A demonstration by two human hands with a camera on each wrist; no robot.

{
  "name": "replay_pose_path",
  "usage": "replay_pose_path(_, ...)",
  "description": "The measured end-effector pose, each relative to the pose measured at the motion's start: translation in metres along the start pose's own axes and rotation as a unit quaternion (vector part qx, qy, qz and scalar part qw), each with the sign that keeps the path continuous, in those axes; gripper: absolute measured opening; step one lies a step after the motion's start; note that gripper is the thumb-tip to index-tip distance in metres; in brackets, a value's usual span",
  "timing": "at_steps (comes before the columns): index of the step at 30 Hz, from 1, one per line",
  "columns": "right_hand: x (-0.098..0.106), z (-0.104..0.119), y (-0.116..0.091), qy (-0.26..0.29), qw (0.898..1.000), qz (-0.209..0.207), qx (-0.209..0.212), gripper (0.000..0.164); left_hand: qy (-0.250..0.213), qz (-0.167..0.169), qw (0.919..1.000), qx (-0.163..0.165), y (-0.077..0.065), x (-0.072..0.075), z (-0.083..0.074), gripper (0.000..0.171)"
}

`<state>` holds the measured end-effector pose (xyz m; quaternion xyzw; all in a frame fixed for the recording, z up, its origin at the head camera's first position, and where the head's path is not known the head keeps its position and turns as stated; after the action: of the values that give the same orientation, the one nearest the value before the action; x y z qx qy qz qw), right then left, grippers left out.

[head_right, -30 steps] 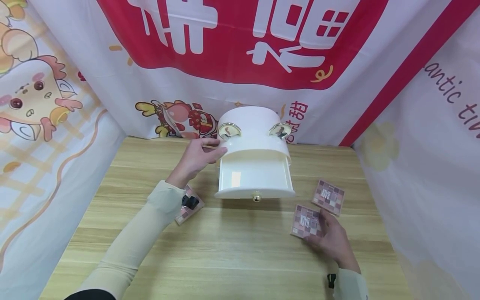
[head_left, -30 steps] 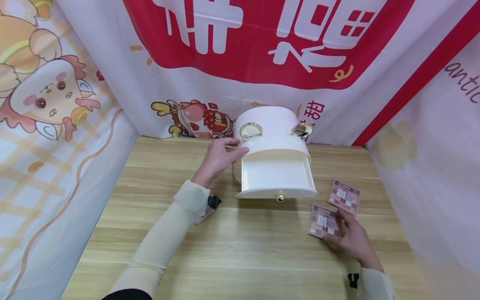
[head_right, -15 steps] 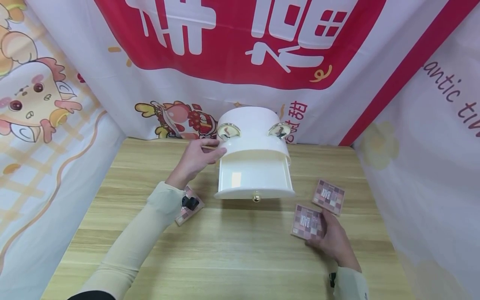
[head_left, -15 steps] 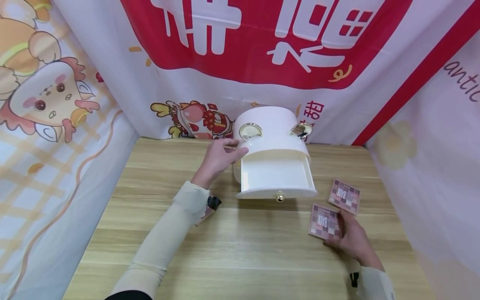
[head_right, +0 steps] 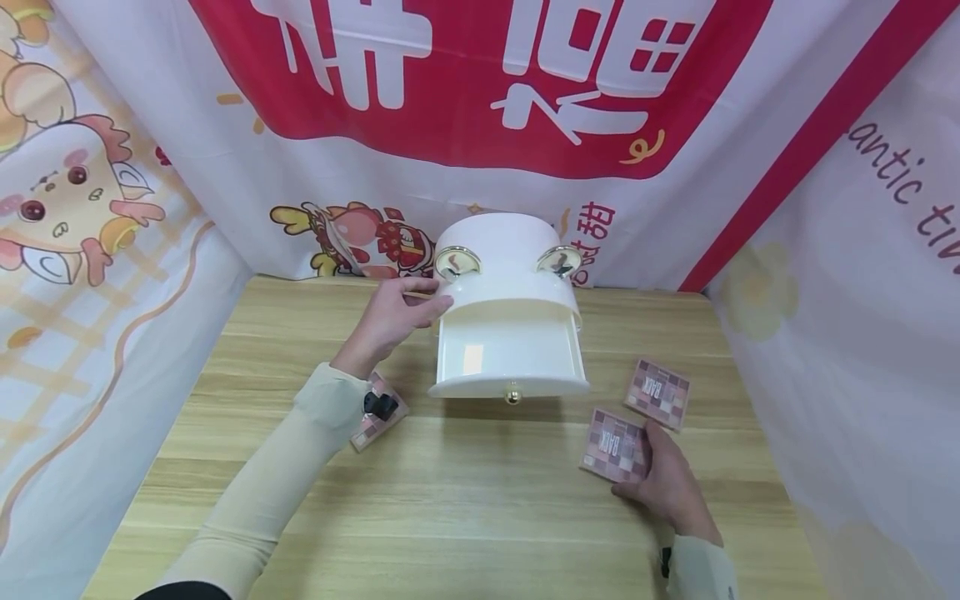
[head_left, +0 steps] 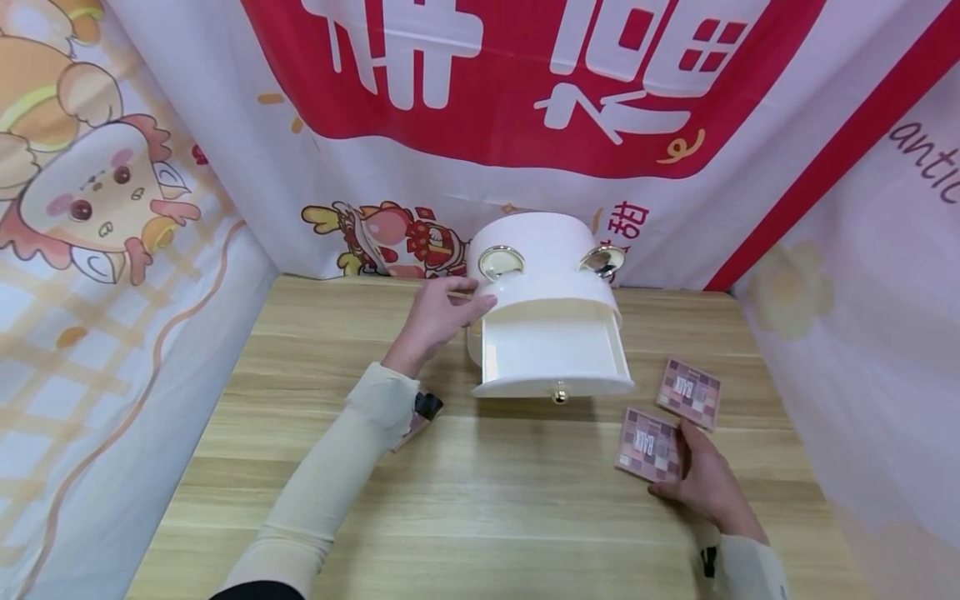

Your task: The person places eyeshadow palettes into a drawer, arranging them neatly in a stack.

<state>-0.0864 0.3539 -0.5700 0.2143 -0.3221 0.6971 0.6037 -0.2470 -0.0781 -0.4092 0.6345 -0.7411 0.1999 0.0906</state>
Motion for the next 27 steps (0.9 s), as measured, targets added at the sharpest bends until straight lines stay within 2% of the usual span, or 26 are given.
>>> replay_pose_path(5, 0.0, 0.001, -0.002, 0.001, 1.0, -0.024, 0.002, 0.142, -0.001, 0.0, 1.0, 0.003, 0.0, 0.001, 0.001, 0.065)
replay_pose_path(16, 0.01, 0.012, -0.008, 0.027, 0.998, -0.062, 0.002, 0.129, -0.008, 0.005, 0.9999, -0.007, 0.001, 0.001, 0.001, 0.065)
replay_pose_path(27, 0.041, 0.045, -0.017, 0.08, 0.987, -0.129, 0.047, 0.111, -0.009, 0.006, 0.9999, -0.01, 0.0, 0.002, 0.0, 0.065)
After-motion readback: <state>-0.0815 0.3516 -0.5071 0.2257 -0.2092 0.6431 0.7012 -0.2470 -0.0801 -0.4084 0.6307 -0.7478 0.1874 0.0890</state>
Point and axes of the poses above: each hand's wrist, its own y-axis towards the middle knuckle, its own x-axis out of the back of the hand, z = x × y, the point moved 4 cm from there along y, towards the middle knuckle, and after that the axes turned 6 degrees about y, right-handed, at the moved point
